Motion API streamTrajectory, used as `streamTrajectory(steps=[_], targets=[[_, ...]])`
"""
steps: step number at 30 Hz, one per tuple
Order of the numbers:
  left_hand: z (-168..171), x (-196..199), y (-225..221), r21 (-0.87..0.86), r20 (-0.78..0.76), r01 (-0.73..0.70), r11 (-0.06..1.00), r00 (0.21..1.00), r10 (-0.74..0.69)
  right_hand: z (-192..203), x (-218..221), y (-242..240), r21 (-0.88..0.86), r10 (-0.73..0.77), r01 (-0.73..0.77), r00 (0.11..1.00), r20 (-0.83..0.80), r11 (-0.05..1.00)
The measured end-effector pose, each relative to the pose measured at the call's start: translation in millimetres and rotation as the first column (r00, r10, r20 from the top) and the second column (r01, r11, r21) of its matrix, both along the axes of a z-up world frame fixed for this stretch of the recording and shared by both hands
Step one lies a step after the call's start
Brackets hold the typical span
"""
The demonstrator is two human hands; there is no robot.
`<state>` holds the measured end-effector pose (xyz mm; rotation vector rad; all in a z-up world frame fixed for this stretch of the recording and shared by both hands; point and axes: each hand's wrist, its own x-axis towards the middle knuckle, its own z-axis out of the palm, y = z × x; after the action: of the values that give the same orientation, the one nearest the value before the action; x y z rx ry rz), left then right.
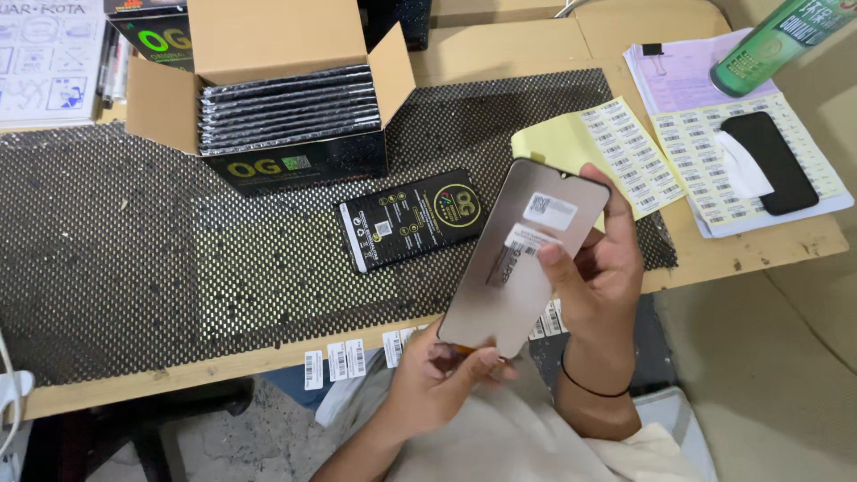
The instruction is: The person picks up a phone LCD screen component from a box, removes a protective plastic film from the back, and then slides the screen into a protective black sleeve before returning it to the storage box.
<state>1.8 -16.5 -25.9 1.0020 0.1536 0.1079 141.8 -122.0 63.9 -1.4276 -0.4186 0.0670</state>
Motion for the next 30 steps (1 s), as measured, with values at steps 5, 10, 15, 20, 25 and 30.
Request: streamTrajectory(steps=[5, 10, 15, 20, 25, 30], targets=[[33, 4, 4, 0.120, 0.091, -0.199, 0.973, 0.978, 0.189, 19, -11, 12, -0.127, 0.164, -0.162, 0.987, 0.003, 0.979], [43, 0, 3, 0.098, 0.106, -0.166, 0.981, 0.982, 0.155, 41, -18, 29, -0.134, 0.052, -0.046, 0.998, 0.039, 0.990], [61, -3, 20, 0.406, 0.299, -0.225, 0.886, 0.949, 0.103, 46, -23, 34, -0.048, 0.122, -0.125, 0.990, -0.070, 0.991], [29, -6, 21, 0.411, 0.374, -0.252, 0.876, 0.923, 0.090, 41, -23, 31, -0.003, 0.153, -0.154, 0.986, -0.065, 0.988], [30, -8, 24, 0.556, 0.368, -0.320, 0.767, 0.922, 0.118, 41, -23, 33, 0.009, 0.171, -0.171, 0.983, -0.068, 0.985], [58, -2, 21, 0.420, 0.398, -0.348, 0.838, 0.901, 0.175, 31, -18, 29, 0.002, 0.238, -0.239, 0.967, -0.093, 0.971]])
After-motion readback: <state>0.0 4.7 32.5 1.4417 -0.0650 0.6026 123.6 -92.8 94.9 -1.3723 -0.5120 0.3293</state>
